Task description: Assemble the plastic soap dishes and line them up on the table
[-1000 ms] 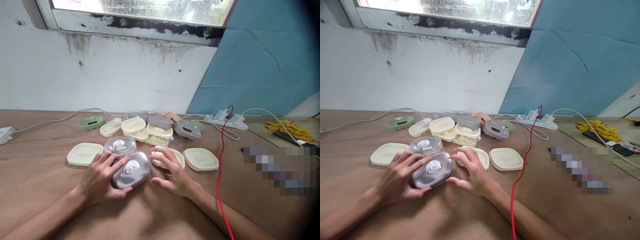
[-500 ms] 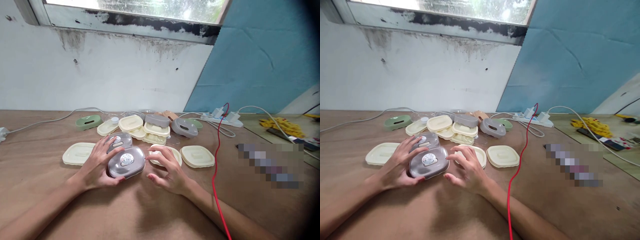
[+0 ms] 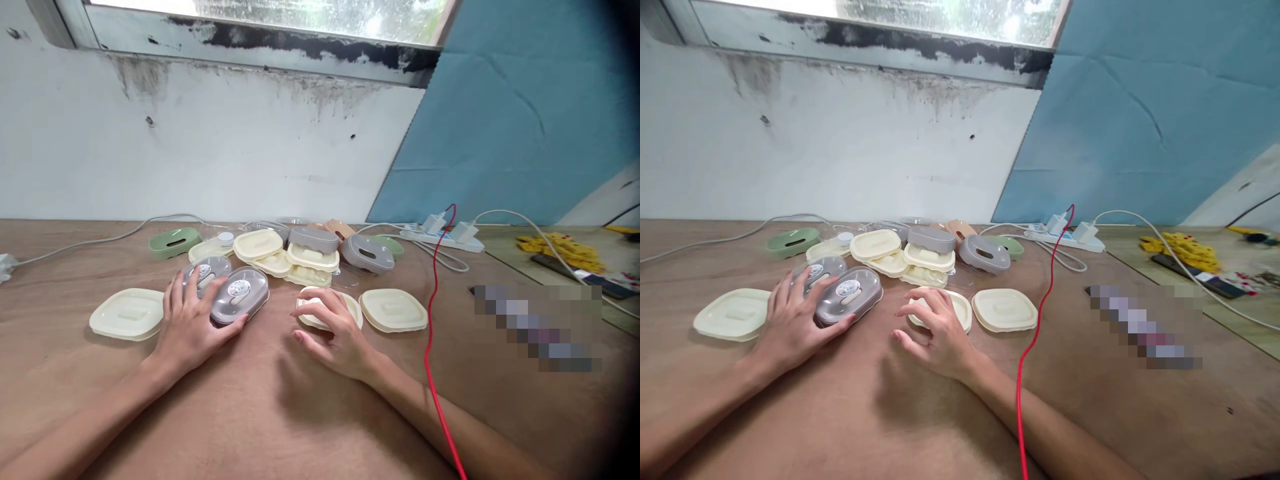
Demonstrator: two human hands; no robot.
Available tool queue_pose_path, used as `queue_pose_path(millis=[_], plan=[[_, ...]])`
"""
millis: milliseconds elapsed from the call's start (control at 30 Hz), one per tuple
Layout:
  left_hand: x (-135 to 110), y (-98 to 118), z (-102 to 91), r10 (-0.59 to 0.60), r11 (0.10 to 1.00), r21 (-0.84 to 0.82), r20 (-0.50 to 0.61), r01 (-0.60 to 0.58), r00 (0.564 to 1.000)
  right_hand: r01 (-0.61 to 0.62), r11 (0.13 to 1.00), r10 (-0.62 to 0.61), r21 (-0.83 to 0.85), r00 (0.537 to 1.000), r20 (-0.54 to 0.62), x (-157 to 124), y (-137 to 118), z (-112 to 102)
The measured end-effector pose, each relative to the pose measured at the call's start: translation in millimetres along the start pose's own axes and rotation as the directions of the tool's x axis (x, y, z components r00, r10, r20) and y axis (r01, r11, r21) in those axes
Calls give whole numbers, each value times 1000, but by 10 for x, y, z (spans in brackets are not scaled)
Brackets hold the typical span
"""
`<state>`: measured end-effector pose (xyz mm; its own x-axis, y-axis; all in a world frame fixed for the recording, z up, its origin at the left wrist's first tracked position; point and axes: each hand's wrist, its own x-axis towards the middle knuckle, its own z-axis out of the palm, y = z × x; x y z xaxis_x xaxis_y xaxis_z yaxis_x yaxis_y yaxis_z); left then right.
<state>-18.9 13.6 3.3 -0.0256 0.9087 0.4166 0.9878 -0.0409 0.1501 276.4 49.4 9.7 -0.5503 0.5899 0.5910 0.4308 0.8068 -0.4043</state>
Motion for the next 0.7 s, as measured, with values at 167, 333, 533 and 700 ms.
queue_pose_path(millis=[167,333,533,700], plan=[[60,-134,54,-40,999,20,-17,41,999,-33,995,39,-94,997,64,8,15,-11],[110,-259,53,-78,995,66,-24,79,997,-106,970,125,-221,990,72,7,27,1],[105,-288,70,-27,996,79,-84,33,996,-304,859,354,-412,934,49,-4,52,32],[106,-276,69,101,993,71,-149,-91,984,-218,914,277,-343,952,132,-5,48,14]])
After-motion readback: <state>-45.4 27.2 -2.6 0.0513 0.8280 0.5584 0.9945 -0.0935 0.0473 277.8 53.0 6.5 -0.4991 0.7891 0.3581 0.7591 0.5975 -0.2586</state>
